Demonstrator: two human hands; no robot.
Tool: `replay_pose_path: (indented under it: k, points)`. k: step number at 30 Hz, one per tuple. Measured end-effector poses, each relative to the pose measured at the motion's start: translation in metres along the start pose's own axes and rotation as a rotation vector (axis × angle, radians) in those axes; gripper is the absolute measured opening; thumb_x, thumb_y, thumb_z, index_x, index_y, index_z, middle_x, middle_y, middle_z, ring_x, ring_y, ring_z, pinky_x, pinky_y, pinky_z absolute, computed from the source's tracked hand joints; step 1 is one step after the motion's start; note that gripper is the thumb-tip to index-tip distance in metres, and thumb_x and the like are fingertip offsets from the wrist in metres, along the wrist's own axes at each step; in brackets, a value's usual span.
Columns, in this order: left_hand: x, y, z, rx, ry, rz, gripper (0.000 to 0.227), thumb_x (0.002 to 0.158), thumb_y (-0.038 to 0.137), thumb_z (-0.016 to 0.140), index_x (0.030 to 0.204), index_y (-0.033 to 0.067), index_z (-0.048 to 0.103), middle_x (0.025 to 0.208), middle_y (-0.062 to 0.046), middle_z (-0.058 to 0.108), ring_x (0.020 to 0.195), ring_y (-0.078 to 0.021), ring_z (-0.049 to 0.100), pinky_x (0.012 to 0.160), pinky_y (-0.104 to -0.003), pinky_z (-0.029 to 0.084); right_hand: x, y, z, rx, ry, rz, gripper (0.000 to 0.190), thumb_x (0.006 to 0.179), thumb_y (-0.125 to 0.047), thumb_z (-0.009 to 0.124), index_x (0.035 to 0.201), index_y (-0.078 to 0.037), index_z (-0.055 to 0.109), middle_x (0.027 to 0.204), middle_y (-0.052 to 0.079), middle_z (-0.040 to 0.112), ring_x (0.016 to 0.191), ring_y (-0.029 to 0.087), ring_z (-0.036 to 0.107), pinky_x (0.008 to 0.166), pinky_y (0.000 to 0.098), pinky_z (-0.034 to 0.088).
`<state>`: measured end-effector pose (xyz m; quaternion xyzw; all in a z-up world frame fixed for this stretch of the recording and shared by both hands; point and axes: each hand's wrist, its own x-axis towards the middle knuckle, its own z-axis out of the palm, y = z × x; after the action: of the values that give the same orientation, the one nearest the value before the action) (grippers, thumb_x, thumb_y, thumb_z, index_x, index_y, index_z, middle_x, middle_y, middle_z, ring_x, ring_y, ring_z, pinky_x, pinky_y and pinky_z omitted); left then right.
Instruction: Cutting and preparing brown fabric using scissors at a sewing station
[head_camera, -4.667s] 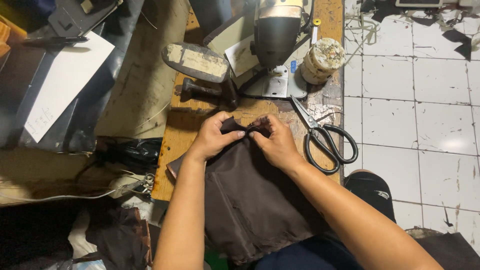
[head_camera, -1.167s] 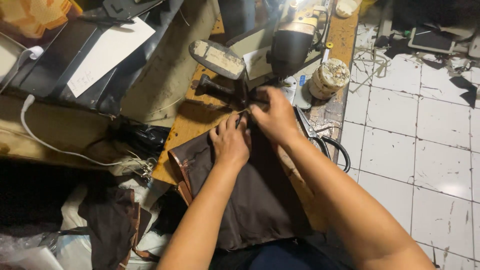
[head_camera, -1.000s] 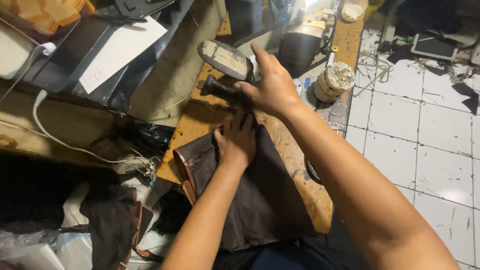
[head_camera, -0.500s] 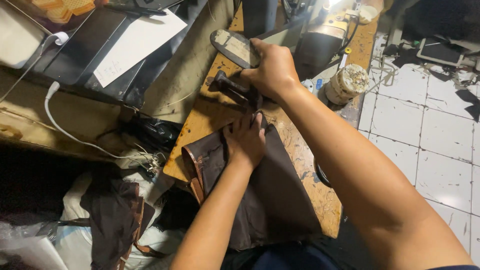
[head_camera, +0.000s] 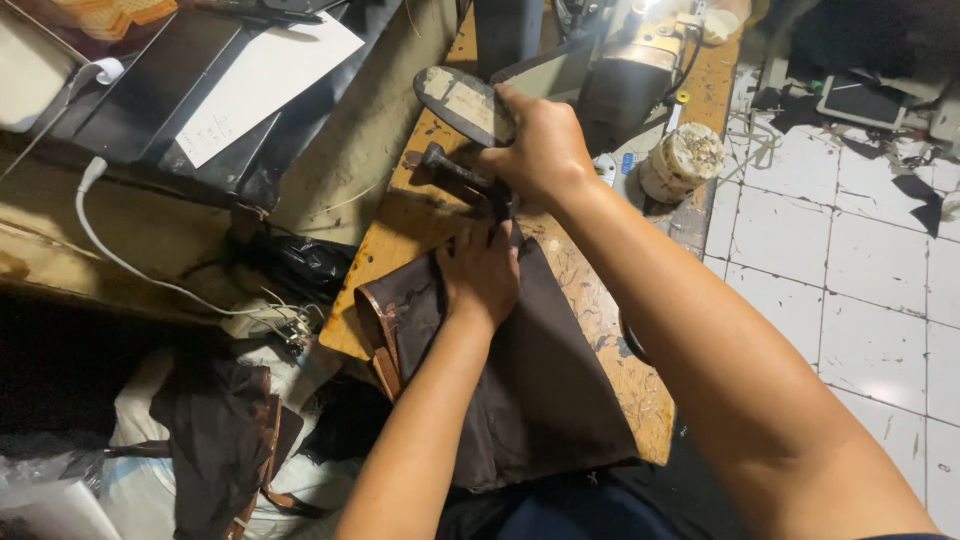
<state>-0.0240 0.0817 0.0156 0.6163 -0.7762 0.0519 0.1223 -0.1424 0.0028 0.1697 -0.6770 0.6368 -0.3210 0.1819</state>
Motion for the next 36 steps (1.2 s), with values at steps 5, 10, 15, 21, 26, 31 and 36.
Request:
replay_pose_path:
  k: [5,10,15,21,26,31,36]
  points:
    - [0.000,-0.002,0.000,-0.009,0.041,0.024,0.050,0.090,0.043,0.062,0.137,0.0263,0.060,0.136,-0.002,0.061,0.127,-0.0280,0.052,0.094,-0.058,0.042,-0.005,-0.009,-0.007,0.021,-0.065,0.090,0.085,0.070,-0.024,0.087,0.147,-0.009,0.054,0.121,0.012,0.074,0.106,0.022,0.072,0.094,0.0310,0.056]
    - [0.000,-0.002,0.007,0.010,0.028,0.014,0.050,0.092,0.043,0.060,0.138,0.0254,0.059,0.140,0.001,0.061,0.127,-0.0275,0.053,0.095,-0.057,0.041,-0.002,-0.009,-0.007,0.014,-0.066,0.110,0.081,0.068,-0.016,0.079,0.146,-0.010,0.057,0.116,0.012,0.076,0.101,0.021,0.073,0.089,0.0299,0.057]
    - [-0.002,-0.004,0.008,-0.063,0.072,0.023,0.041,0.092,0.041,0.062,0.132,0.0278,0.063,0.141,-0.001,0.061,0.127,-0.0303,0.053,0.093,-0.062,0.041,0.002,-0.008,-0.007,0.040,-0.062,0.109,0.084,0.066,-0.021,0.080,0.145,-0.007,0.057,0.121,0.012,0.075,0.107,0.022,0.072,0.090,0.0287,0.056]
    - [0.001,-0.004,0.004,-0.036,-0.014,0.017,0.041,0.095,0.043,0.057,0.134,0.0314,0.061,0.145,0.001,0.059,0.131,-0.0275,0.052,0.093,-0.060,0.040,-0.006,-0.010,-0.009,0.058,-0.085,0.135,0.077,0.068,-0.019,0.079,0.142,-0.011,0.061,0.097,0.006,0.077,0.084,0.014,0.070,0.074,0.0294,0.054]
    - [-0.001,-0.006,0.009,-0.061,0.065,0.028,0.043,0.091,0.040,0.059,0.132,0.0308,0.064,0.140,-0.001,0.062,0.127,-0.0283,0.053,0.087,-0.058,0.041,-0.020,-0.005,-0.009,0.015,-0.051,0.088,0.083,0.075,-0.025,0.079,0.153,-0.023,0.050,0.102,0.015,0.077,0.089,0.028,0.071,0.082,0.0354,0.052]
    - [-0.002,-0.007,-0.008,-0.122,-0.098,0.031,0.048,0.098,0.048,0.049,0.140,0.0275,0.060,0.145,-0.004,0.057,0.129,-0.0293,0.050,0.096,-0.055,0.038,-0.063,0.009,-0.026,0.124,-0.137,0.085,0.105,0.083,-0.034,0.088,0.162,-0.022,0.021,0.141,0.020,0.060,0.129,0.034,0.059,0.104,0.0383,0.046]
    - [-0.044,-0.029,-0.067,-0.416,-0.013,0.110,0.070,0.091,0.034,0.075,0.153,0.0117,0.049,0.147,-0.017,0.056,0.136,-0.0369,0.052,0.114,-0.060,0.032,-0.180,0.026,-0.093,0.333,-0.047,-0.179,0.040,0.092,-0.018,0.079,0.127,-0.002,0.068,0.105,0.023,0.072,0.101,0.039,0.073,0.083,0.0465,0.060]
